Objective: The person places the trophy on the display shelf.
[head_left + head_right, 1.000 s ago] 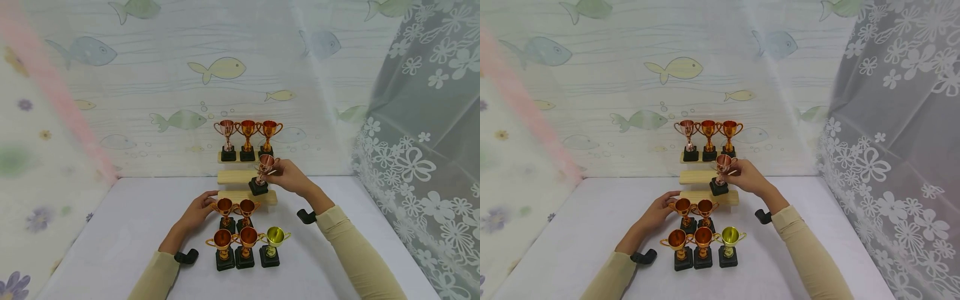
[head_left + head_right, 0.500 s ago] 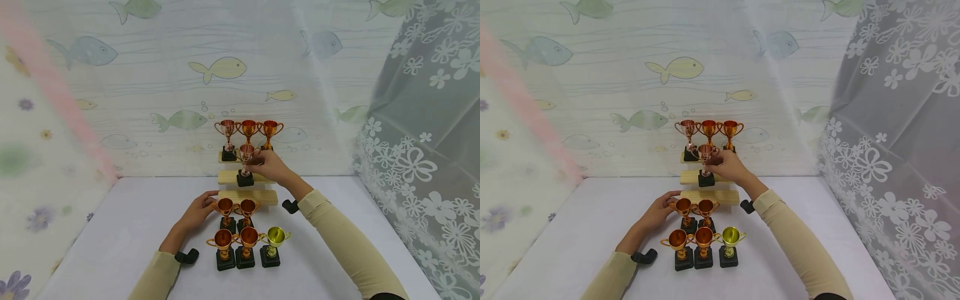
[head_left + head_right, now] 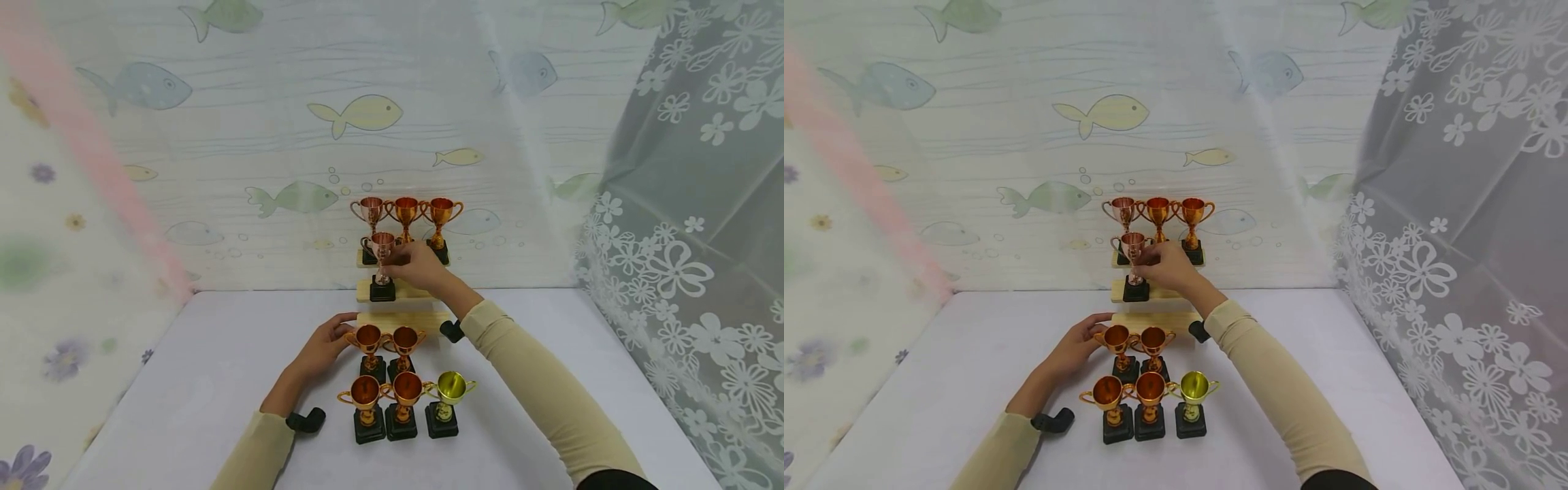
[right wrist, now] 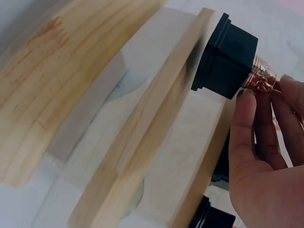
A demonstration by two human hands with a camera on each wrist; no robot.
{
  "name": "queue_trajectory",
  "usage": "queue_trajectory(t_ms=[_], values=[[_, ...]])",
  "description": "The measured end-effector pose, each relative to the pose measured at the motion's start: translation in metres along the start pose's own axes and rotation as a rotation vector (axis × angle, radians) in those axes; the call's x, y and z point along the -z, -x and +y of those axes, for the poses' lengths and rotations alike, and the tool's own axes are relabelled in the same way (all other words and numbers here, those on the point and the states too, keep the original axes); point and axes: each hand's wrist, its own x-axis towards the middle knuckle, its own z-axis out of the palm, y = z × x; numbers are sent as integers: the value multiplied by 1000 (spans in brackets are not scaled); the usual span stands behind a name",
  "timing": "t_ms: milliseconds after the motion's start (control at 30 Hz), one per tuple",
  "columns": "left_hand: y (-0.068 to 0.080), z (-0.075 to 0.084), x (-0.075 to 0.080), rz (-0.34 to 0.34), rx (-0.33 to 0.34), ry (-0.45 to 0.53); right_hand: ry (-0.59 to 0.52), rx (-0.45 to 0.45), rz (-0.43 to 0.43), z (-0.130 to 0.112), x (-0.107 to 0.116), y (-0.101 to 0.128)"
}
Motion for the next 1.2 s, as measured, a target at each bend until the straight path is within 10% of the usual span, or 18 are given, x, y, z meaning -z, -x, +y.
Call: queue_trajectory(t_ms=[1200], values=[[1,0,-2,9,22,20,189,70,69,0,-22,-14]])
